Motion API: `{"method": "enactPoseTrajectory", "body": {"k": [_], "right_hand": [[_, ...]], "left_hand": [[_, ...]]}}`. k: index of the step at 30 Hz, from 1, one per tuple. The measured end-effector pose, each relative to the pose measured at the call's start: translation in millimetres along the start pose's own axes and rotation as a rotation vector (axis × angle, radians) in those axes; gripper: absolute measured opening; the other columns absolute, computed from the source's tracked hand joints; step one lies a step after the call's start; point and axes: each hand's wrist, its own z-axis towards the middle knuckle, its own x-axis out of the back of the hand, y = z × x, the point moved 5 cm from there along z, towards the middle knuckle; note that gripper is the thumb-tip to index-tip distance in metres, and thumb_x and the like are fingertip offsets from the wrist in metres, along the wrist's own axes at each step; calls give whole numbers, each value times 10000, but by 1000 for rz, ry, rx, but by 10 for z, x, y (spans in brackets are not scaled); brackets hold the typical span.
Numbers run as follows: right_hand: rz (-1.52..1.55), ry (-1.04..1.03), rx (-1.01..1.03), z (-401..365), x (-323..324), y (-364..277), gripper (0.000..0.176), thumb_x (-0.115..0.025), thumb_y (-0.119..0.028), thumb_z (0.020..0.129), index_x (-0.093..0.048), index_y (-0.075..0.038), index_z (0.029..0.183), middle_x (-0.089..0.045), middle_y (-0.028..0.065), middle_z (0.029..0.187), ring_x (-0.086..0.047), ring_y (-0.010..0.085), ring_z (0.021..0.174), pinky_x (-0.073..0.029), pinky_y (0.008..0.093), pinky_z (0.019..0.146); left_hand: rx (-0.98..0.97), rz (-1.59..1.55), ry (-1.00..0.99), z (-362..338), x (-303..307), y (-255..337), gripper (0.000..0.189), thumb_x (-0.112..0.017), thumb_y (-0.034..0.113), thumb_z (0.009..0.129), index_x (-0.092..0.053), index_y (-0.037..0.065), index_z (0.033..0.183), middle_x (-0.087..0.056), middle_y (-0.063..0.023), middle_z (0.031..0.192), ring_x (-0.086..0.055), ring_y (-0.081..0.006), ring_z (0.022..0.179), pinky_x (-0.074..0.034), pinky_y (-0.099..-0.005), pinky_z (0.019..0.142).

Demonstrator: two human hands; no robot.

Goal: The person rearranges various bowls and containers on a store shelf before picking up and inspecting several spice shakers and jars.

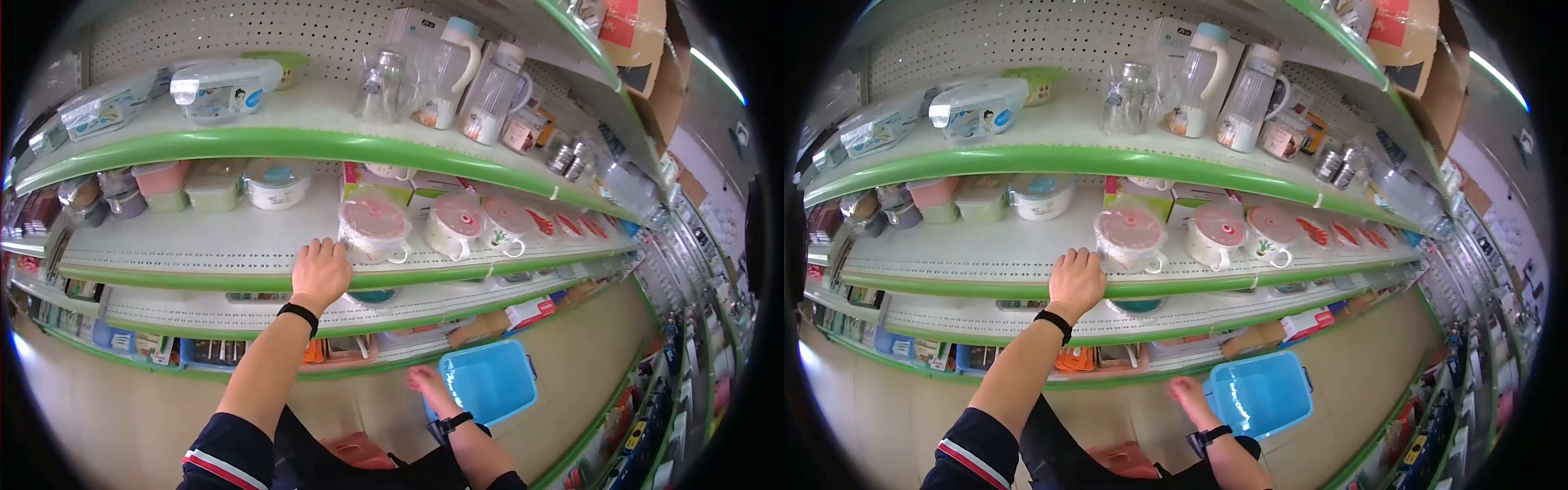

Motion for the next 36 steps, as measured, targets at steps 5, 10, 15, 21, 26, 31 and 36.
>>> {"method": "enactPoseTrajectory", "body": {"k": [5,10,15,21,26,31,36], "right_hand": [[-741,-119,-60,-63,-107,973,326,-641,-282,956,-713,-7,1116,-745,128,969,-713,233,852,-564,375,788],[-1067,-365,-161,-275,-245,1577,316,-592,-261,895,-739,18,884,-731,192,787,-710,335,757,-546,469,736],[-1219,-541,-154,-81,-332,1988,388,-601,-336,939,-750,-3,1072,-754,199,936,-718,338,843,-545,476,753],[-952,-681,-573,-343,-899,1845,387,-677,-382,903,-787,-46,1061,-765,77,1000,-702,246,855,-559,443,740],[-872,-971,-763,-271,-1083,2745,413,-712,-430,893,-783,-66,1073,-750,53,979,-688,219,859,-552,388,774],[-746,-1027,-831,68,-1168,2943,413,-716,-435,891,-783,-69,1071,-750,53,977,-687,218,857,-551,386,774],[-653,-1023,-836,496,-959,2754,414,-720,-439,889,-783,-71,1068,-749,53,975,-686,217,856,-551,384,774]], "left_hand": [[51,-54,-98,13,-20,-33,233,-629,232,887,-687,43,1009,-666,-137,1057,-607,-349,1067,-481,-487,947],[75,-95,-83,15,-56,-65,303,-603,244,901,-701,4,1058,-663,-174,1120,-583,-383,1142,-424,-517,1064],[72,-92,-99,46,-36,-53,311,-606,229,885,-703,4,1078,-657,-180,1143,-574,-392,1160,-389,-540,1132],[29,-55,-101,55,-37,-31,288,-627,214,864,-694,24,1069,-652,-178,1160,-587,-392,1157,-399,-564,1138],[2,-15,-81,94,10,28,243,-607,168,866,-677,35,1057,-655,-167,1197,-589,-374,1195,-387,-560,1168],[33,58,-259,81,-27,31,240,-583,137,851,-656,11,1041,-641,-204,1196,-586,-418,1178,-372,-610,1179],[16,125,-442,28,-2,-1,472,-608,151,966,-608,-35,1399,-562,-324,1457,-472,-553,1368,-368,-583,1190]]}}
